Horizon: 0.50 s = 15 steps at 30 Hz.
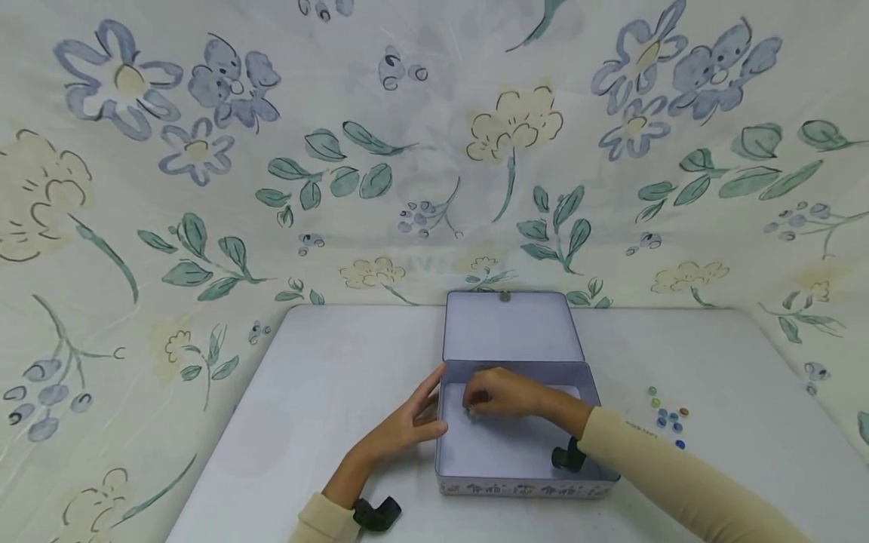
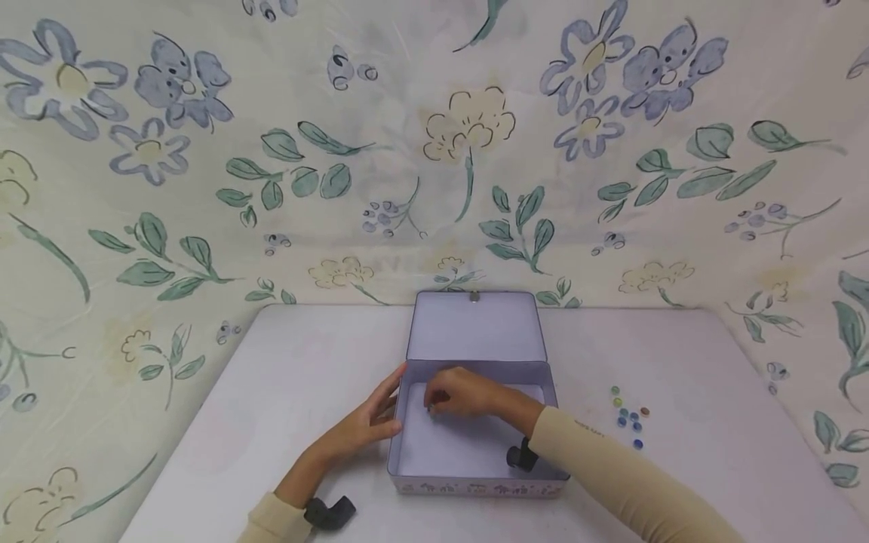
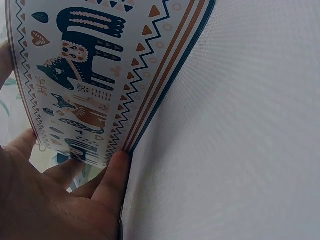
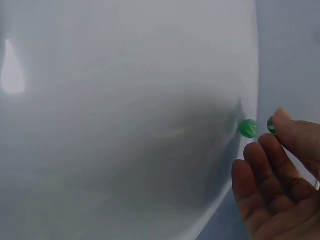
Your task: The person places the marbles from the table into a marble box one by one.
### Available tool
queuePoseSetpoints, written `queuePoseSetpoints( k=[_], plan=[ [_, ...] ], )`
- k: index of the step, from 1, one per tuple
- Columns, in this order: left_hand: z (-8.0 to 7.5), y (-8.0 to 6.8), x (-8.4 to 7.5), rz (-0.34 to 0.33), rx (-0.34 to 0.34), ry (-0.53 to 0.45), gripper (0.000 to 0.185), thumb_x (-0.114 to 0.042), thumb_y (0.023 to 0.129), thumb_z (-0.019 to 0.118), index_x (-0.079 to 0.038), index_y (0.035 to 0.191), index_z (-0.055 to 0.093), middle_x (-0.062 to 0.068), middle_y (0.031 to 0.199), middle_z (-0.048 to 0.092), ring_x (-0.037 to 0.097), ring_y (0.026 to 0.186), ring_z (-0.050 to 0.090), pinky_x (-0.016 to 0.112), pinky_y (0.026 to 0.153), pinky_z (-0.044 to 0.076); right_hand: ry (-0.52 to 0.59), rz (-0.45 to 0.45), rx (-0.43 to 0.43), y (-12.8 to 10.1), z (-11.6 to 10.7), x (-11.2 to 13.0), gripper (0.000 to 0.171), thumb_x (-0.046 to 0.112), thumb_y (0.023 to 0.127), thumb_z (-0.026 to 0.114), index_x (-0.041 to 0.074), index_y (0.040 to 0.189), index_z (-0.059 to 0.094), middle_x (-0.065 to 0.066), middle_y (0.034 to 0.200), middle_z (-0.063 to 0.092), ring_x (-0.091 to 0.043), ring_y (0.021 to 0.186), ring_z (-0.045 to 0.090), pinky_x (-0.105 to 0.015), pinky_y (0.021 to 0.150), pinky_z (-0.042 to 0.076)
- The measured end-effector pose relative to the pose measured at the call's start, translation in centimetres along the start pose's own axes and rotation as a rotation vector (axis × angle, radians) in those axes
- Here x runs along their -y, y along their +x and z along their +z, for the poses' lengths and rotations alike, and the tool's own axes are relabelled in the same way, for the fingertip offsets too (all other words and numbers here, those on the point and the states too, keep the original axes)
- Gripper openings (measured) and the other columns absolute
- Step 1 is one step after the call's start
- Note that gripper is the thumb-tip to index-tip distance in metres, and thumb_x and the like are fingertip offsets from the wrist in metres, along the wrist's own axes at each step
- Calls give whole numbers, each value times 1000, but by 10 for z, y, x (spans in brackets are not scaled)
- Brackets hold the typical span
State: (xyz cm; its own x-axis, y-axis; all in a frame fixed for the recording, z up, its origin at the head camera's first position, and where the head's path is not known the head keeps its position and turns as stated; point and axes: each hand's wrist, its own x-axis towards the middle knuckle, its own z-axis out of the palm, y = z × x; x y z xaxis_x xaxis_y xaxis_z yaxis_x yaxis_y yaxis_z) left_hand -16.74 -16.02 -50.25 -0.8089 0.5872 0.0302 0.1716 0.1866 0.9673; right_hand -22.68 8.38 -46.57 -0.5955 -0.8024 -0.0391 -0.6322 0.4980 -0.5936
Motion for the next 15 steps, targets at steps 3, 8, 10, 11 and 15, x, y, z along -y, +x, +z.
queuePoseSetpoints(
  k=[3, 8, 10, 11, 15],
  plan=[
    [1, -1, 2, -3, 5, -11, 89, -32, 98, 64, -31, 162, 3, 5, 170, -5, 52, 150, 14, 60, 118, 32, -3, 10, 13, 0, 4, 1, 10, 10, 90, 73, 10, 100, 75, 4, 95, 69, -1, 86, 61, -17, 80, 54],
    [1, -2, 2, -3, 12, -26, 89, -33, 98, 64, -31, 162, 3, 7, 170, -5, 52, 150, 14, 60, 119, 31, -13, 7, 29, 0, 10, 0, 10, 10, 89, 74, 10, 99, 75, 5, 92, 69, 2, 82, 58, -15, 77, 53],
    [1, -2, 2, -2, 11, -20, 89, -34, 98, 64, -31, 162, 3, 7, 170, -5, 52, 150, 14, 60, 119, 31, -20, -1, 32, 0, 11, 0, 10, 10, 89, 74, 10, 98, 75, 5, 90, 68, 2, 81, 57, -15, 76, 53],
    [1, -2, 1, 0, 10, -18, 89, -35, 98, 64, -31, 162, 3, 7, 170, -5, 52, 150, 14, 60, 118, 31, -21, -7, 32, 0, 11, 0, 10, 10, 89, 74, 10, 98, 75, 5, 90, 69, 2, 80, 57, -15, 76, 53],
    [-1, 0, -1, 2, 9, -8, 89, -37, 97, 64, -31, 162, 2, 7, 170, -5, 51, 151, 14, 60, 118, 31, -28, -23, 26, 2, 13, 1, 10, 10, 89, 75, 10, 98, 75, 5, 91, 69, 2, 80, 57, -15, 75, 52]
  ],
)
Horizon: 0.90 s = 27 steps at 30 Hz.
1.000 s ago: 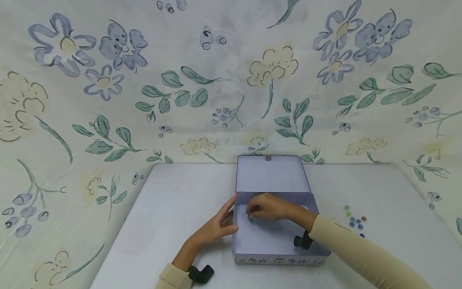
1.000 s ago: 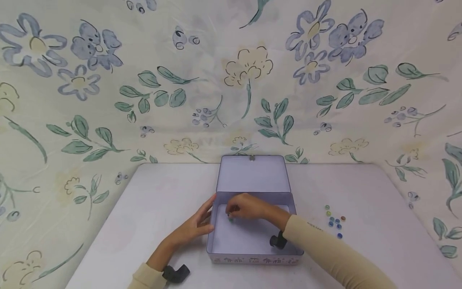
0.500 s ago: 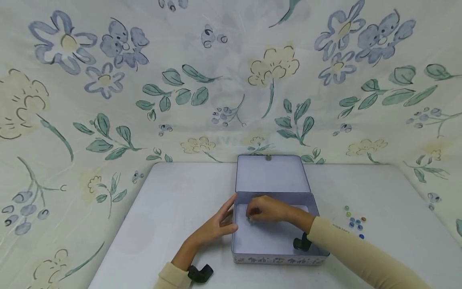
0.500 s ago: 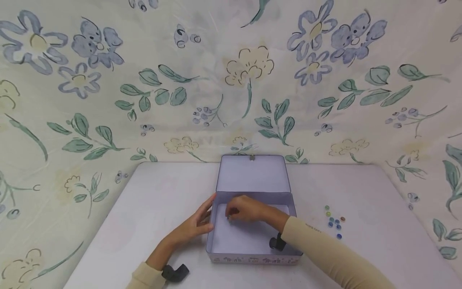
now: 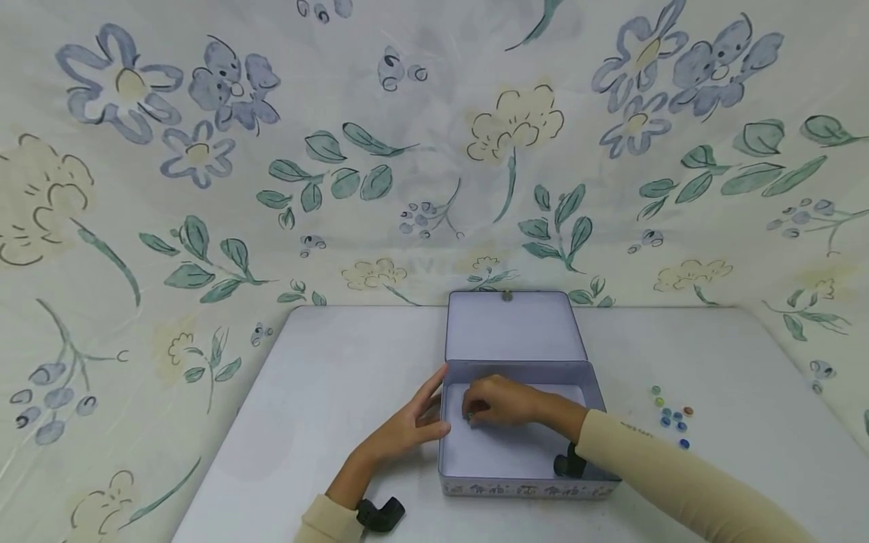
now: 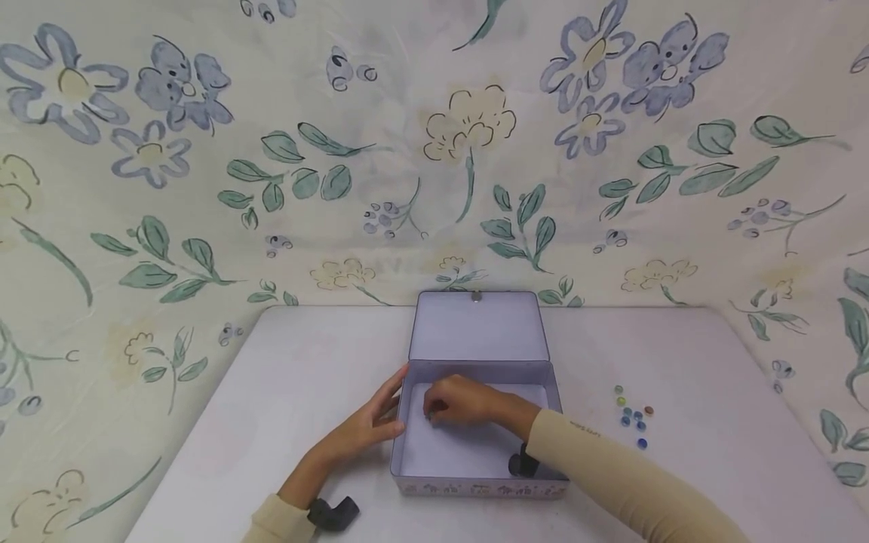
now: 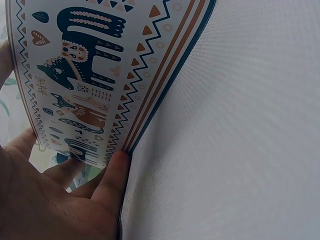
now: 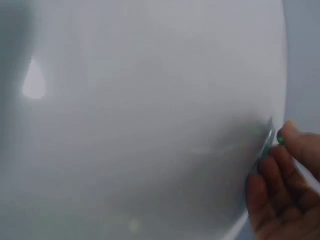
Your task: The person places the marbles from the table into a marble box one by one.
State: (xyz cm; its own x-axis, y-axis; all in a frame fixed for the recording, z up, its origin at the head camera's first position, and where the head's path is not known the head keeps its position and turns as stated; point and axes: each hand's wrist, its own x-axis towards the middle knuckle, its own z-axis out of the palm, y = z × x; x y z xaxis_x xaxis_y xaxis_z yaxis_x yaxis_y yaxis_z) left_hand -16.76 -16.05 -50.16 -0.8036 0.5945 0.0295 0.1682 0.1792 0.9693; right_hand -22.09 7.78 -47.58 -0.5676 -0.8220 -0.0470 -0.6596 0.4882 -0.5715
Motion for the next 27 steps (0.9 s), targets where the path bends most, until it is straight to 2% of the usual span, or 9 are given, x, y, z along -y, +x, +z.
queuePoseSetpoints(
  k=[8, 27],
  plan=[
    [-1, -2, 0, 5, 3, 18, 88, -36, 98, 63, -30, 162, 2, 12, 169, -4, 52, 150, 15, 61, 118, 32, -11, 7, 2, 3, 4, 1, 8, 11, 88, 76, 11, 96, 75, 6, 89, 69, 3, 78, 57, -15, 74, 53],
    [-1, 0, 1, -3, -1, 22, 89, -37, 97, 64, -30, 162, 3, 8, 170, -4, 51, 151, 14, 60, 119, 30, -13, 11, 7, 3, 3, 1, 9, 11, 88, 76, 10, 97, 74, 6, 89, 68, 3, 78, 56, -15, 73, 52]
  ],
)
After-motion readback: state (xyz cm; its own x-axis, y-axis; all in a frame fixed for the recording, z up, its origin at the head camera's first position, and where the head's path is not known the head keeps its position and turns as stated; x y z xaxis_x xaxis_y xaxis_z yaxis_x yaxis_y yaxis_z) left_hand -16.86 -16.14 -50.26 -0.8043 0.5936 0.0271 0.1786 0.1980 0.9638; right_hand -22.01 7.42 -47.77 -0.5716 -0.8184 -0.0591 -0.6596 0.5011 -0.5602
